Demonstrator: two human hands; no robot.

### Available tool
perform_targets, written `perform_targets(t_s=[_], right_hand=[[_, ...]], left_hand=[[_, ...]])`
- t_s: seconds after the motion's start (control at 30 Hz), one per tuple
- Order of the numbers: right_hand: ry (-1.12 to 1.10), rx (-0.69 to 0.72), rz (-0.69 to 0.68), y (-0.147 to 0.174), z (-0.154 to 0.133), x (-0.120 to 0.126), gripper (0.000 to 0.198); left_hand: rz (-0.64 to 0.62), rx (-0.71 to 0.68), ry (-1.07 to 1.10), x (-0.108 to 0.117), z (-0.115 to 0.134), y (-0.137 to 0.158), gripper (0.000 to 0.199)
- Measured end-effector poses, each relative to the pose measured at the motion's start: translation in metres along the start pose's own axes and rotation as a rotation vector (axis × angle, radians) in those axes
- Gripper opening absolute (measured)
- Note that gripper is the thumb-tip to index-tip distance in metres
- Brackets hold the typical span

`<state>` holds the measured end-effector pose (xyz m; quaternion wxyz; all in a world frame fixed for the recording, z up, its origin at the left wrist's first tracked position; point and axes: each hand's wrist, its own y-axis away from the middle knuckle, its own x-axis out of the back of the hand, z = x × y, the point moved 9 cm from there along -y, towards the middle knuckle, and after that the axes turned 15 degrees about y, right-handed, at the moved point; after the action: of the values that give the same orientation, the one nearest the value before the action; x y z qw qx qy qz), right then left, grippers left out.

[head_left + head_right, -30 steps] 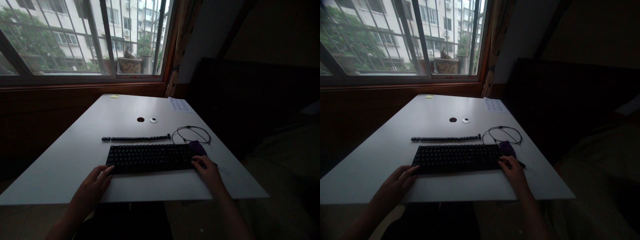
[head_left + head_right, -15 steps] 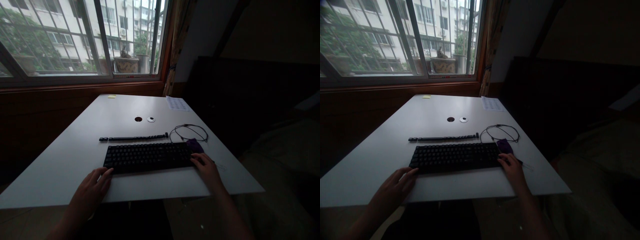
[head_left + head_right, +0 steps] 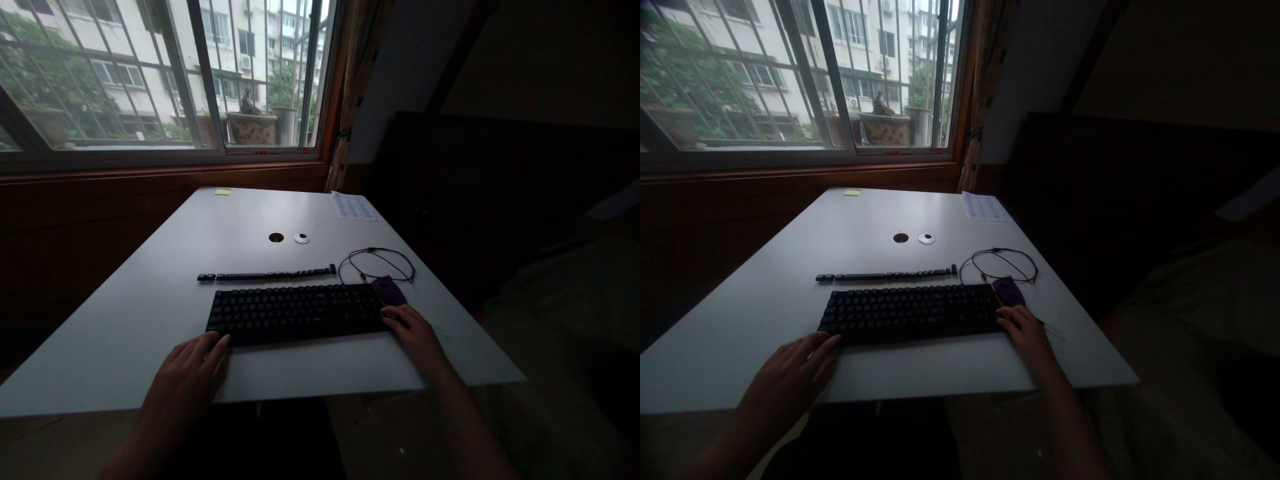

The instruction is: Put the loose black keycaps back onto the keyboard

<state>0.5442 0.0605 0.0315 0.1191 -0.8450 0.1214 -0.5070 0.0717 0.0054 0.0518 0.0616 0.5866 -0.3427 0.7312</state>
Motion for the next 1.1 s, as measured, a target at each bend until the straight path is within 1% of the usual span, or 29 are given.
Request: perform_targets(t_s=[0.23,0.4,0.53,0.63,0.83,1.1], right_hand=[[0.017,0.037,-0.045,-0.004,-0.001,-0.005,0.024],[0.028,0.056,-0.018,-0.002,-0.003,-0.004,0.024],[0.040,0.049,0.020,-0.001,-0.001,-0.002,0.025],[0.049,0.056,0.022,-0.001,-0.001,-0.004,0.026],[0.082,0.090,0.041,0.001,-0.004,-0.006,0.027],[0.077,0.092,0.052,0.002,-0.005,-0.005,0.026]], left_hand=[[-0.026,-0.043,-0.065,-0.004,0.001,-0.005,0.035],[-0.066,-0.057,-0.099,-0.009,0.003,-0.004,0.037],[-0.074,-0.058,-0.111,-0.008,0.005,-0.005,0.039],[-0.051,-0.068,-0.113,-0.006,0.007,-0.005,0.038],[0.035,-0.079,-0.068,0.003,0.011,-0.004,0.030],[0.039,-0.041,-0.060,0.003,0.009,-0.002,0.030]])
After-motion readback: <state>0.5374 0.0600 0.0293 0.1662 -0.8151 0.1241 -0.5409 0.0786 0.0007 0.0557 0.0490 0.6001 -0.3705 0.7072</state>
